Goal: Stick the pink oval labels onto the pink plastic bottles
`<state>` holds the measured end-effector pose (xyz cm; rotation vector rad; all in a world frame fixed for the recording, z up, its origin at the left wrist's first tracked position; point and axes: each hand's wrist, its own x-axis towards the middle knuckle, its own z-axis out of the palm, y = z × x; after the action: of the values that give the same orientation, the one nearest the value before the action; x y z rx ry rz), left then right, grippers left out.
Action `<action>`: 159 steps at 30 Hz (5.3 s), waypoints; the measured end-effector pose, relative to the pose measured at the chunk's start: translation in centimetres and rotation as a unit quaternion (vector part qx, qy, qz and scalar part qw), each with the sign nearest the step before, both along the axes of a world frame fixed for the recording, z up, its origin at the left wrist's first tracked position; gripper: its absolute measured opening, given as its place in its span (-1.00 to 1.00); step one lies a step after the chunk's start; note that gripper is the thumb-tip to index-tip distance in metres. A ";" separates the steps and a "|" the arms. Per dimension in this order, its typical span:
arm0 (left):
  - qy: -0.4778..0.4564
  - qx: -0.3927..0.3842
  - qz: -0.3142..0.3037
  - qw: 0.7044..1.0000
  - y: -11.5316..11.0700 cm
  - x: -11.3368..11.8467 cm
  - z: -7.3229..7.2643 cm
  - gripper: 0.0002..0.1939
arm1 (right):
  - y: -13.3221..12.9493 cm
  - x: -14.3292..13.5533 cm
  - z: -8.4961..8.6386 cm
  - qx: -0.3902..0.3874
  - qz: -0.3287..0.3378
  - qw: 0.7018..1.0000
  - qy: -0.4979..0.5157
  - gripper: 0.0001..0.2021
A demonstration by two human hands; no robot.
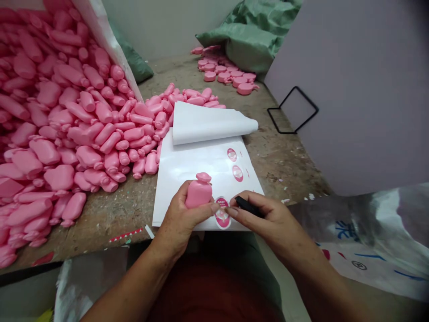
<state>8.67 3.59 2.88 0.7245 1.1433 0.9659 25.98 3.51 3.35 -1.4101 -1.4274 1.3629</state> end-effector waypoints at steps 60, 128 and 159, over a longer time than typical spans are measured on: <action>-0.224 -0.078 0.046 0.970 -0.3 1.5 -0.3 -0.65 | 1.1 -1.2 -1.7 -0.142 -0.016 0.981 0.129 -0.65; -0.230 -0.082 0.045 0.969 -0.5 1.5 -0.1 -0.72 | 1.1 -1.5 -1.3 -0.127 -0.024 0.985 0.117 -0.67; -0.175 -0.069 -0.051 0.981 -0.7 0.7 -0.7 -0.25 | -0.2 -1.6 -1.0 0.095 -0.065 0.970 -0.216 -0.75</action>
<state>9.34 2.92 2.22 0.4735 0.8465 0.8770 24.34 3.27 2.33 -1.7039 -1.6526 0.8408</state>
